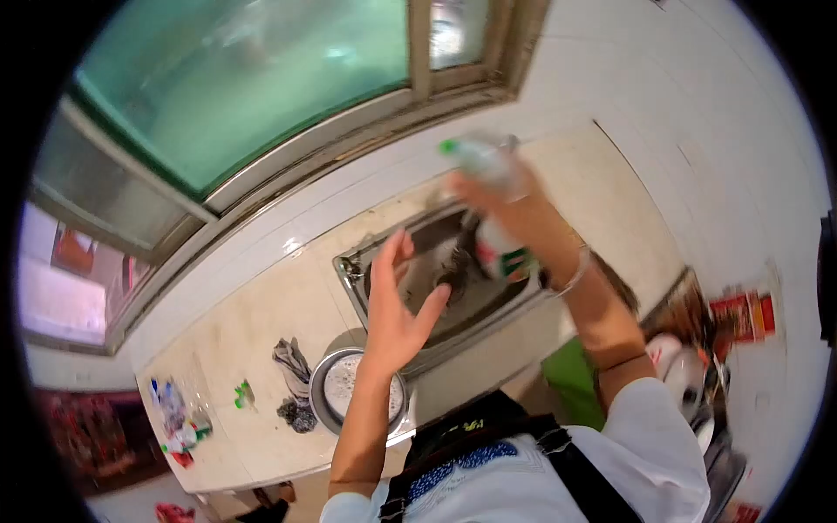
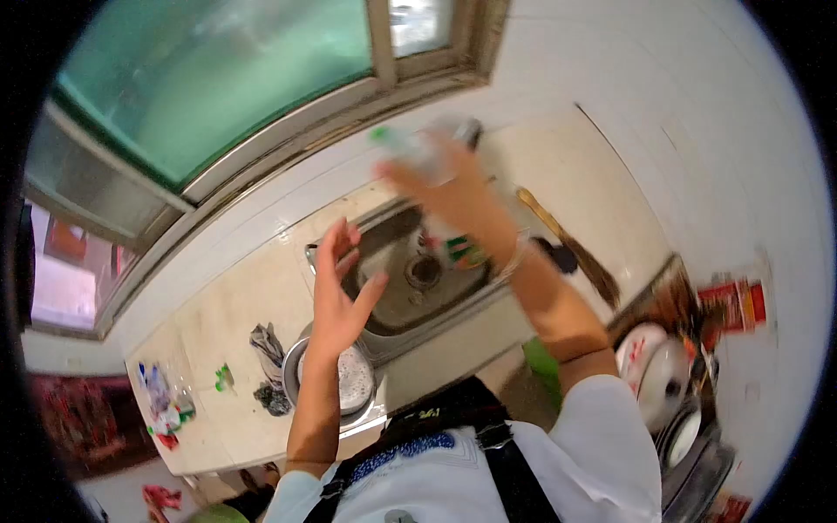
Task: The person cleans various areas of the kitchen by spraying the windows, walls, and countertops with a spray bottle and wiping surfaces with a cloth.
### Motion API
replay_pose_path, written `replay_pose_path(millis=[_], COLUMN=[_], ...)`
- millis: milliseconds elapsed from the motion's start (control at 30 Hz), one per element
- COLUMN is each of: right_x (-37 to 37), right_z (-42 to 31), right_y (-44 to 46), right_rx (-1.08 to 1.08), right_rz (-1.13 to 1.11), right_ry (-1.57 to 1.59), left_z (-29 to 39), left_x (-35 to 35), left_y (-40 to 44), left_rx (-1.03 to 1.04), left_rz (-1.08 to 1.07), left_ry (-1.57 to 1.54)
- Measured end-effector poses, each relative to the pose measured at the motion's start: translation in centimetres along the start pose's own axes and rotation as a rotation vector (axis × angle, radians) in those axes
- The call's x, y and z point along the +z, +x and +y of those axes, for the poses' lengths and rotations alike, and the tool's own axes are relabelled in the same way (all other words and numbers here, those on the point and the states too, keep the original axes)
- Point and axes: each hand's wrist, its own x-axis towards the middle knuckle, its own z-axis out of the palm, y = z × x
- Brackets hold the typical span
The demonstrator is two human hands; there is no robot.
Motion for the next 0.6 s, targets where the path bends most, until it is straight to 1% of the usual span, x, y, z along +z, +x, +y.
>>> replay_pose_path(millis=[33, 100, 167, 200, 233, 267, 300, 333, 367, 400, 433, 500, 533, 567, 600], right_x=[1.2, 2.2, 3.4, 3.3, 3.3, 2.9, 2.5, 1.8, 1.1, 0.3, 0.0, -0.7, -1.3, -1.8, -2.3], right_z=[-1.6, -7.3, -9.8, -10.5, -11.0, -11.3, -11.0, -10.3, -9.5, -9.2, -7.5, -6.5, -5.9, -5.2, -4.3], right_y=[-1.6, -3.5, -5.1, -5.9, -6.5, -7.0, -7.6, -8.3, -8.7, -9.3, -10.8, -11.7, -11.2, -10.6, -9.8], right_rx=[-0.509, 0.036, 0.202, 0.215, 0.177, 0.135, 0.134, 0.156, 0.171, 0.336, 0.288, 0.437, 0.416, 0.451, 0.485], right_rz=[0.102, 0.119, 0.02, 0.04, 0.011, -0.025, -0.011, 0.021, 0.053, 0.035, -0.019, -0.034, -0.033, -0.014, 0.007], right_ry=[-0.395, 0.157, 0.096, 0.08, 0.08, 0.079, 0.074, 0.08, 0.09, 0.139, -0.015, 0.348, 0.349, 0.432, 0.518], left_z=[0.1, 0.0, -1.1, -1.2, -1.3, -1.1, -0.4, 0.6, 1.1, 1.6, 2.2, 4.6, 6.2, 7.5, 8.4], left_x=[1.0, 2.7, 2.8, 2.8, 3.0, 3.2, 3.2, 3.4, 3.1, 2.7, 2.5, 3.4, 4.2, 5.0, 6.0], left_y=[0.5, -0.2, -0.7, -0.7, -1.0, -1.2, -0.9, -0.1, 0.9, 2.1, 3.5, 6.6, 8.0, 9.4, 11.2], left_rx=[0.054, 0.115, 0.226, 0.193, 0.2, 0.103, 0.007, -0.037, -0.014, -0.085, -0.156, -0.117, -0.098, -0.081, -0.062], left_rz=[-0.025, -0.096, -0.037, -0.011, -0.033, 0.067, 0.171, 0.256, 0.257, 0.245, 0.23, 0.217, 0.156, 0.093, 0.095], left_ry=[-0.049, -0.128, -0.053, 0.071, 0.068, -0.153, -0.367, -0.38, -0.372, -0.524, -0.678, -0.704, -0.711, -0.716, -0.711])
